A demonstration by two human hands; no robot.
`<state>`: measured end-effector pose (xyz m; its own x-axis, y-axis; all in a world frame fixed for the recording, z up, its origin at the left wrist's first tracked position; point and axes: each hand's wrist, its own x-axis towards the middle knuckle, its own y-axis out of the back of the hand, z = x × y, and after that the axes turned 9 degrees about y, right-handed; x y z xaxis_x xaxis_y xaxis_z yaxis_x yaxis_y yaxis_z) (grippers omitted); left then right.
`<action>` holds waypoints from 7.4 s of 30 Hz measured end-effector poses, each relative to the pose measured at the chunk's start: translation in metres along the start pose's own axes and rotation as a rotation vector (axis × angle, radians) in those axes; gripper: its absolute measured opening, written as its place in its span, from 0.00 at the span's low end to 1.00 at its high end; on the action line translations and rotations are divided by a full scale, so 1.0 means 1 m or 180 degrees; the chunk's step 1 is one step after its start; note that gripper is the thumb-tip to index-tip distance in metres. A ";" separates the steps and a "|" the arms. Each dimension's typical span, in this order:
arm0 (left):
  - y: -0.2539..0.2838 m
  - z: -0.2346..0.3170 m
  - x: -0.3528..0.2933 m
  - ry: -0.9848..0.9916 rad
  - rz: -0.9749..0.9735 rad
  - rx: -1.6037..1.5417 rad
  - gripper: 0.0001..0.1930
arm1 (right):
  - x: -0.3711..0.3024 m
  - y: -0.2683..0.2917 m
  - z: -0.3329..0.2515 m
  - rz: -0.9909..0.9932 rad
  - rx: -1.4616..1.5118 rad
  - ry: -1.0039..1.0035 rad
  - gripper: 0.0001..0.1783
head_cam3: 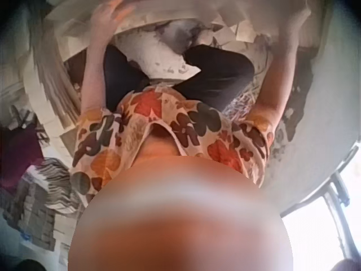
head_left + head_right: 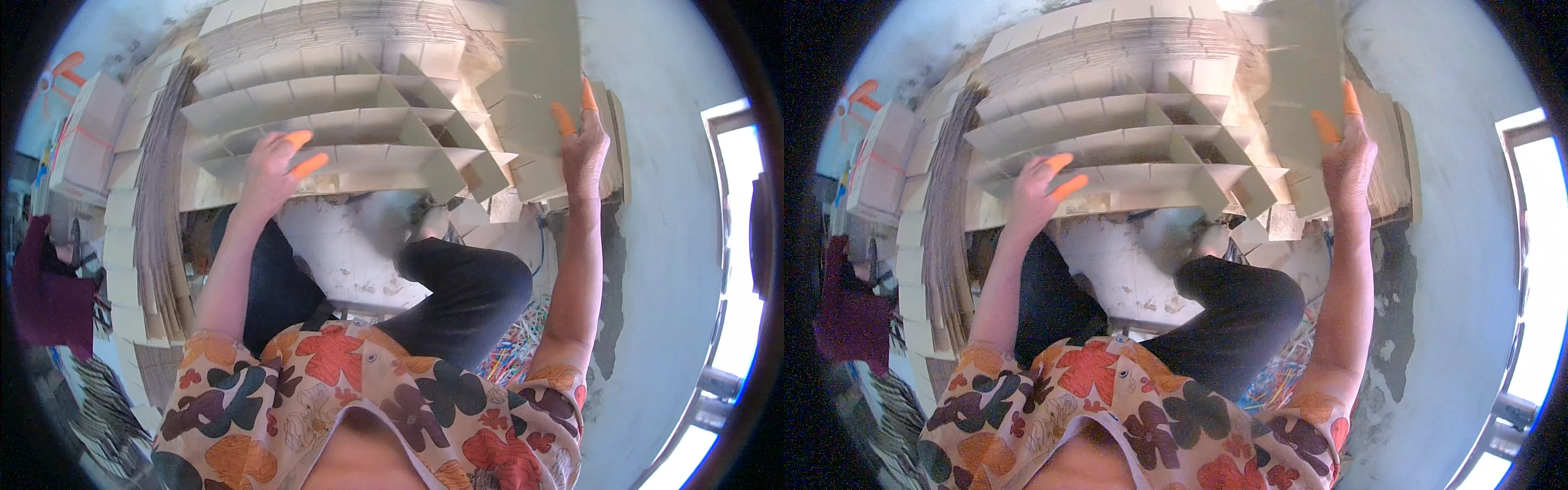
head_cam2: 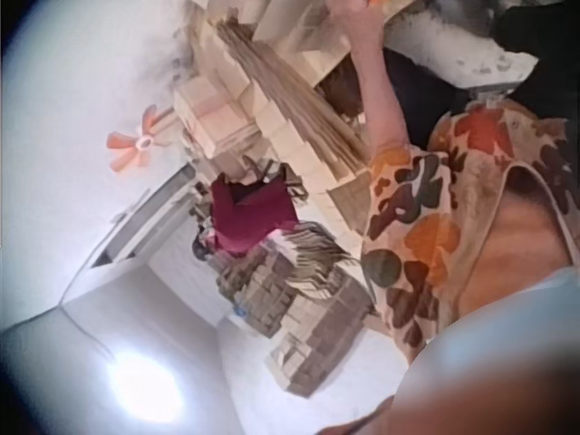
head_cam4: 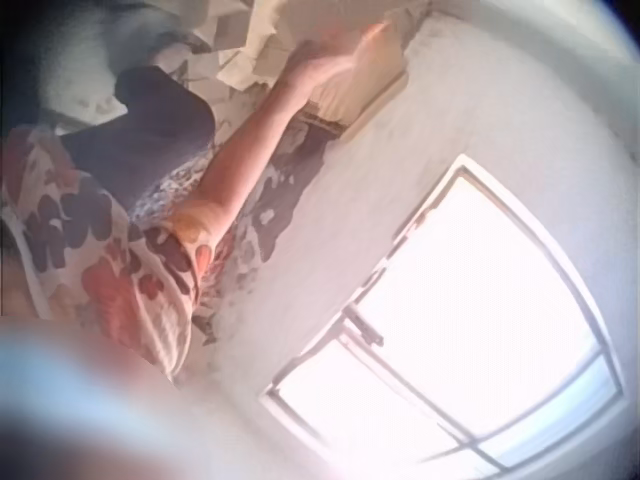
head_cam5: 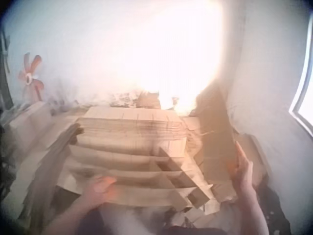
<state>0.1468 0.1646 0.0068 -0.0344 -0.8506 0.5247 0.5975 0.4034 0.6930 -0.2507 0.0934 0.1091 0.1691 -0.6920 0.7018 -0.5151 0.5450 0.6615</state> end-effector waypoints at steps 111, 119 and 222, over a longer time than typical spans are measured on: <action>-0.010 -0.045 -0.011 0.0463 -0.0490 0.0100 0.07 | -0.007 -0.143 -0.151 -0.1772 0.1676 0.1226 0.25; -0.020 -0.050 -0.007 0.0480 -0.0386 0.0032 0.08 | -0.006 -0.159 -0.154 -0.2376 0.0876 0.1494 0.37; 0.016 -0.076 -0.029 0.0494 -0.0256 0.0304 0.10 | -0.029 -0.165 -0.194 -0.2764 0.0732 0.1364 0.09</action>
<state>0.2180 0.1703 -0.0353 0.0494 -0.9202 0.3882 0.5189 0.3558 0.7773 -0.0078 0.1156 0.0312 0.8306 -0.5531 0.0647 -0.2115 -0.2059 0.9555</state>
